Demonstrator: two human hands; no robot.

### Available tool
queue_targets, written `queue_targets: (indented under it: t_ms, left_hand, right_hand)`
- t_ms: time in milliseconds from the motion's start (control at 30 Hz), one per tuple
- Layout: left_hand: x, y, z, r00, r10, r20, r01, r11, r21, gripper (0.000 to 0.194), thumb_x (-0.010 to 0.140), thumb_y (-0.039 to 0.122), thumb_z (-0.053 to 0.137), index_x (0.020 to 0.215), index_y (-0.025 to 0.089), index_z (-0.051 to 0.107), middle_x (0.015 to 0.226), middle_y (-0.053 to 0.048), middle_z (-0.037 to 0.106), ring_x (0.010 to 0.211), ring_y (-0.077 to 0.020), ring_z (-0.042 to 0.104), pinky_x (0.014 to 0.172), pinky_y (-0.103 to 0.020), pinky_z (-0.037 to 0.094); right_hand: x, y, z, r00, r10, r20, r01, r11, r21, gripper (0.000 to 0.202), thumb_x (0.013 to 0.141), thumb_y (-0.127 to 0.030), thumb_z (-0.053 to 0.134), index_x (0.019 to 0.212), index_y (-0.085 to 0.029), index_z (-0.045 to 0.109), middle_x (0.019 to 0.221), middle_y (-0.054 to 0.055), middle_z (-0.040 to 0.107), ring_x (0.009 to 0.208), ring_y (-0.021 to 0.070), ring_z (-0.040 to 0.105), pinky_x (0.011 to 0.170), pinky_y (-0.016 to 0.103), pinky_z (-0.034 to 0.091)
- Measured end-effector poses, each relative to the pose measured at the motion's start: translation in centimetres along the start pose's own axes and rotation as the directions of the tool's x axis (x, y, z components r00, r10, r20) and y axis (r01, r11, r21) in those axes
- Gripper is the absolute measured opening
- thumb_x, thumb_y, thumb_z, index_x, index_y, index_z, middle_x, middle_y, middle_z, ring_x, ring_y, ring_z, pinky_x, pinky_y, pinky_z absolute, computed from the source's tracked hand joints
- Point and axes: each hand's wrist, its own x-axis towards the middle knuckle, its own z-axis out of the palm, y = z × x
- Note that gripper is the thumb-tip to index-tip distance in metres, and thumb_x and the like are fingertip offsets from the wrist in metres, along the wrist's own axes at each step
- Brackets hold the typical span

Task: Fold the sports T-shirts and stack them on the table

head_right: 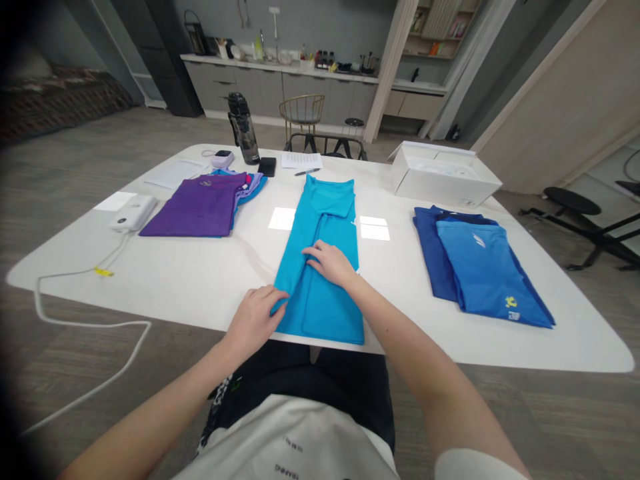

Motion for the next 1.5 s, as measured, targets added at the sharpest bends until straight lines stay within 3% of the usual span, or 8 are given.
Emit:
queue_targets:
  t_ms: [133,267,500,633,767,967,1167,1500]
  left_hand:
    - [-1.5,1.2,1.7,0.988,0.133,-0.074,-0.136,0.99,-0.035,0.033,0.101,0.024,0.043,0.126,0.03,0.065,0.116,-0.01,0.069,0.105,-0.0255,0.063,0.092,-0.044,0.049]
    - [-2.2,2.0,2.8,0.937,0.287,-0.2,-0.296,0.955,-0.016,0.033,0.099,0.017,0.049,0.128,0.024,0.062,0.112,-0.01,0.071,0.101,-0.0248,0.063,0.088,-0.044,0.05]
    - [-1.6,3.1,1.4,0.841,0.402,-0.362,-0.386,0.915,0.118,0.023,0.097,0.011,0.055,0.118,0.018,0.063,0.093,-0.005,0.072,0.087,-0.0196,0.064,0.09,-0.043,0.044]
    - [-1.4,3.3,0.8,0.828,0.527,-0.191,-0.494,0.847,0.198,0.028,0.098,0.01,0.054,0.123,0.017,0.062,0.095,-0.006,0.072,0.09,-0.0193,0.064,0.093,-0.042,0.043]
    - [-1.6,3.0,1.2,0.819,0.569,0.07,-0.573,0.816,0.073,0.028,0.099,0.025,0.058,0.127,0.021,0.062,0.102,-0.006,0.071,0.095,-0.021,0.065,0.089,-0.04,0.048]
    - [0.1,-0.8,1.4,0.865,0.499,0.045,-0.488,0.86,-0.145,0.042,0.1,0.009,0.043,0.136,0.022,0.058,0.122,-0.009,0.067,0.115,-0.0204,0.061,0.1,-0.038,0.051]
    - [2.5,-5.4,2.5,0.827,0.551,0.11,-0.53,0.83,-0.174,0.049,0.087,-0.003,0.045,0.121,0.023,0.07,0.129,-0.007,0.067,0.123,-0.0211,0.06,0.108,-0.04,0.05]
    - [3.8,-7.0,1.1,0.781,0.582,0.227,-0.53,0.81,-0.251,0.065,0.075,-0.011,0.039,0.119,0.024,0.073,0.135,-0.003,0.067,0.135,-0.0193,0.055,0.117,-0.039,0.043]
  right_hand:
    - [-2.7,-1.9,0.2,0.999,-0.04,0.015,0.04,0.999,-0.025,0.029,0.105,-0.037,0.047,0.119,-0.025,0.071,0.116,0.008,0.062,0.106,0.0229,0.059,0.092,0.033,0.041]
    - [-4.5,-3.2,0.2,0.997,-0.08,-0.019,0.079,0.996,-0.035,0.031,0.102,-0.03,0.054,0.132,-0.027,0.063,0.119,0.009,0.061,0.105,0.0231,0.059,0.088,0.034,0.042]
    - [-3.1,-3.5,0.0,0.99,-0.006,-0.143,-0.015,0.989,-0.15,0.028,0.101,-0.017,0.049,0.12,-0.023,0.07,0.111,0.01,0.064,0.097,0.0238,0.058,0.082,0.036,0.041]
    - [-3.5,-2.4,-0.8,0.984,-0.054,-0.168,0.036,0.993,-0.111,0.028,0.101,-0.019,0.05,0.118,-0.023,0.072,0.109,0.009,0.063,0.098,0.0239,0.057,0.084,0.036,0.042]
    - [-5.7,-1.5,-0.6,0.994,-0.068,-0.091,0.065,0.997,-0.033,0.029,0.1,-0.017,0.051,0.118,-0.024,0.073,0.107,0.008,0.063,0.098,0.0227,0.058,0.085,0.035,0.044]
    - [-8.0,-1.1,0.0,0.999,-0.014,-0.052,0.015,1.0,0.026,0.037,0.105,-0.02,0.043,0.135,-0.026,0.065,0.11,0.008,0.061,0.098,0.0208,0.059,0.085,0.032,0.045]
    - [-8.7,-1.1,-0.2,0.999,-0.045,0.001,0.045,0.999,-0.03,0.036,0.107,-0.031,0.043,0.136,-0.032,0.065,0.101,0.008,0.058,0.092,0.0214,0.057,0.081,0.033,0.042]
    - [-10.9,1.6,-2.4,0.995,-0.096,0.018,0.096,0.995,-0.006,0.032,0.105,-0.024,0.043,0.122,-0.026,0.07,0.109,0.009,0.064,0.099,0.023,0.06,0.088,0.037,0.045]
